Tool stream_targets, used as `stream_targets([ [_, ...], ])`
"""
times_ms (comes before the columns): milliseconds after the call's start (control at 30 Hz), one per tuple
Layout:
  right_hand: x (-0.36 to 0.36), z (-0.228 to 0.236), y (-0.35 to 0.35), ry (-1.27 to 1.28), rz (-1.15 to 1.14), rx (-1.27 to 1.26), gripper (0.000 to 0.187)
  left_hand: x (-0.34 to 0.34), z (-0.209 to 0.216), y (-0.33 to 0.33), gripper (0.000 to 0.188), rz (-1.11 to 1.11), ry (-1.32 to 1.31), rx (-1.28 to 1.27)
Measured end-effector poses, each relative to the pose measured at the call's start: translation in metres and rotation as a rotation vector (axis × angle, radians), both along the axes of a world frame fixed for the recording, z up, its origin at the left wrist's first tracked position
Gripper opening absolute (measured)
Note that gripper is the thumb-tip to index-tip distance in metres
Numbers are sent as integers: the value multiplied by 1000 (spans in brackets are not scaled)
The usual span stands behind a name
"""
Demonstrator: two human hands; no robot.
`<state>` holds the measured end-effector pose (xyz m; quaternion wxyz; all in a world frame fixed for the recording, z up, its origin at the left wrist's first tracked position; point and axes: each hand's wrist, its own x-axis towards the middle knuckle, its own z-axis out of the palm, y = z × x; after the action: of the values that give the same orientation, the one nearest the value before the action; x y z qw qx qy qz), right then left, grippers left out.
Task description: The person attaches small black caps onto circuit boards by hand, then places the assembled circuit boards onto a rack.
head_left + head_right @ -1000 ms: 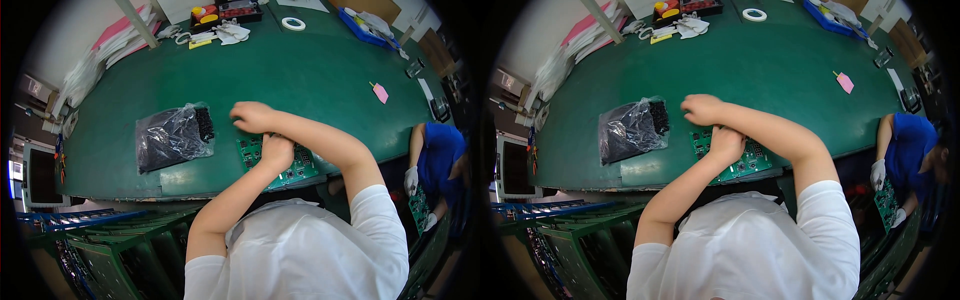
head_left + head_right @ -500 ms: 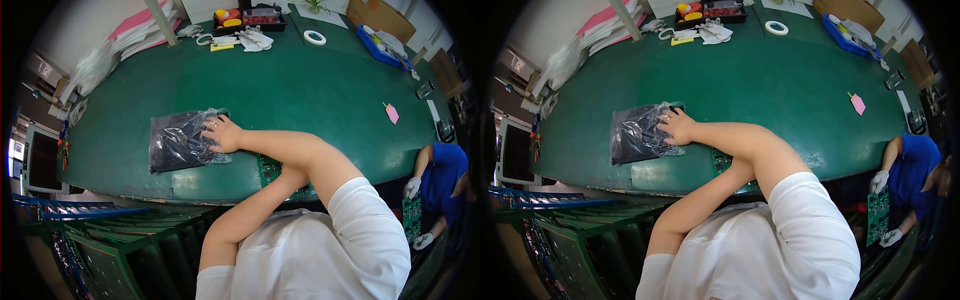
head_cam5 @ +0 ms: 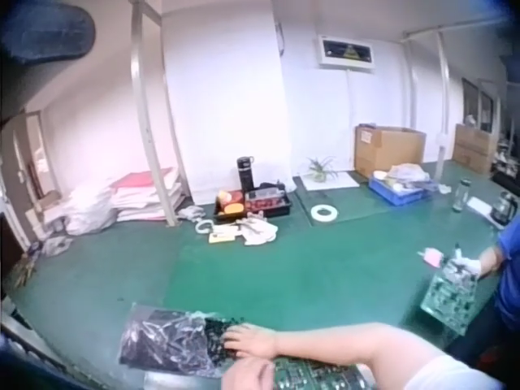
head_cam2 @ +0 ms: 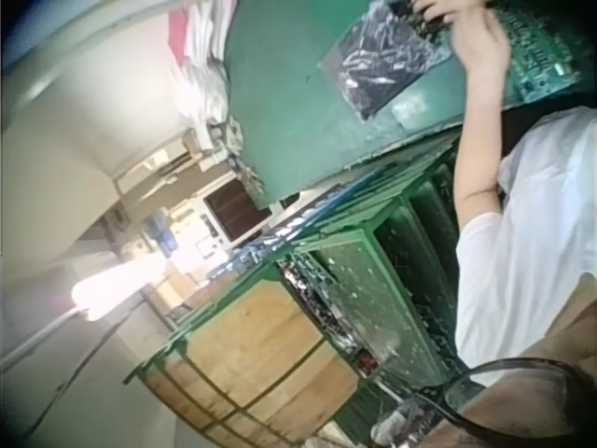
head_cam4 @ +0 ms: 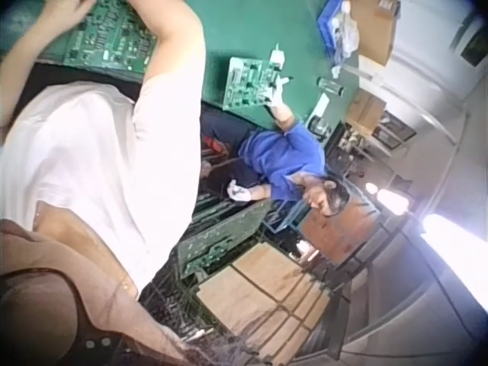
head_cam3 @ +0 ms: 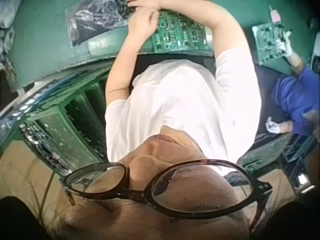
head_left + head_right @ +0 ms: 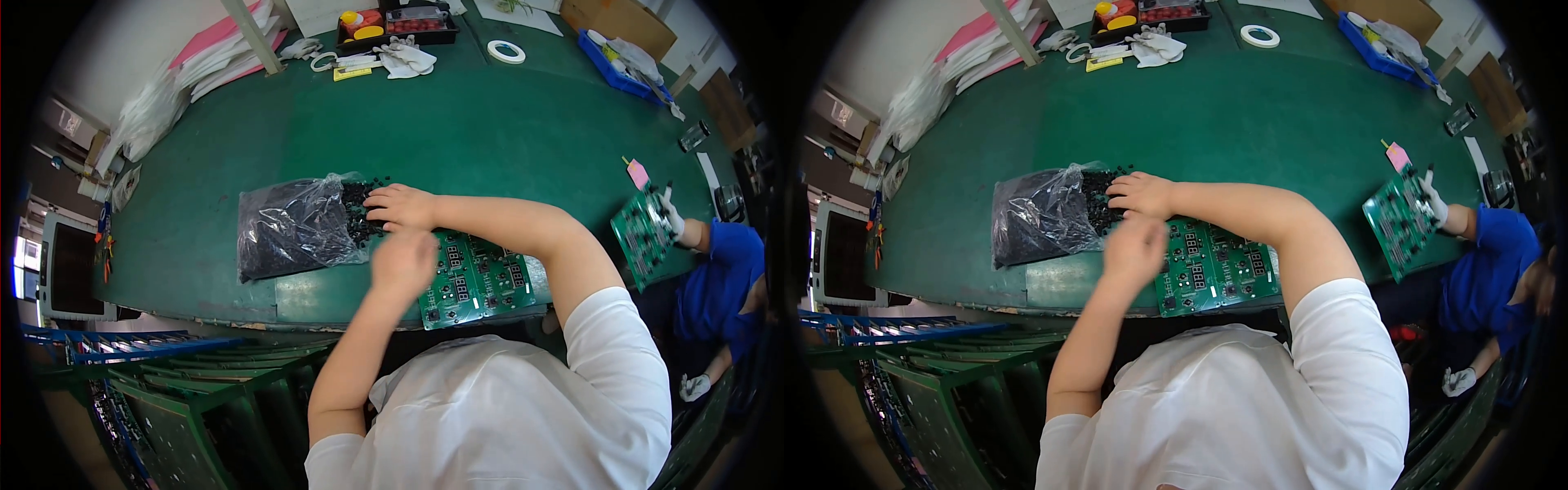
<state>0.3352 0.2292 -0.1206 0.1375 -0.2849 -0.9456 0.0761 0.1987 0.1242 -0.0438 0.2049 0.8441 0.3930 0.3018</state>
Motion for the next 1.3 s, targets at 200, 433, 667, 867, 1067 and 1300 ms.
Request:
stream_targets([
  [200,31,10,-15,53,-25,-82,35,-55,-38,48,17,300,306,-5],
  [433,60,24,-27,421,-332,-156,18,-51,-63,64,11,177,302,62],
  [667,116,35,-35,291,-918,-111,19,-52,-59,61,10,154,189,173],
  [867,139,24,-30,242,-1085,-366,23,-27,-45,50,14,221,-39,-99],
  [1067,124,26,-16,46,-1100,-388,27,2,-39,35,16,-5,-278,-502],
  [1300,142,3,3,38,-1148,-309,19,44,-9,11,7,-153,-106,-483],
])
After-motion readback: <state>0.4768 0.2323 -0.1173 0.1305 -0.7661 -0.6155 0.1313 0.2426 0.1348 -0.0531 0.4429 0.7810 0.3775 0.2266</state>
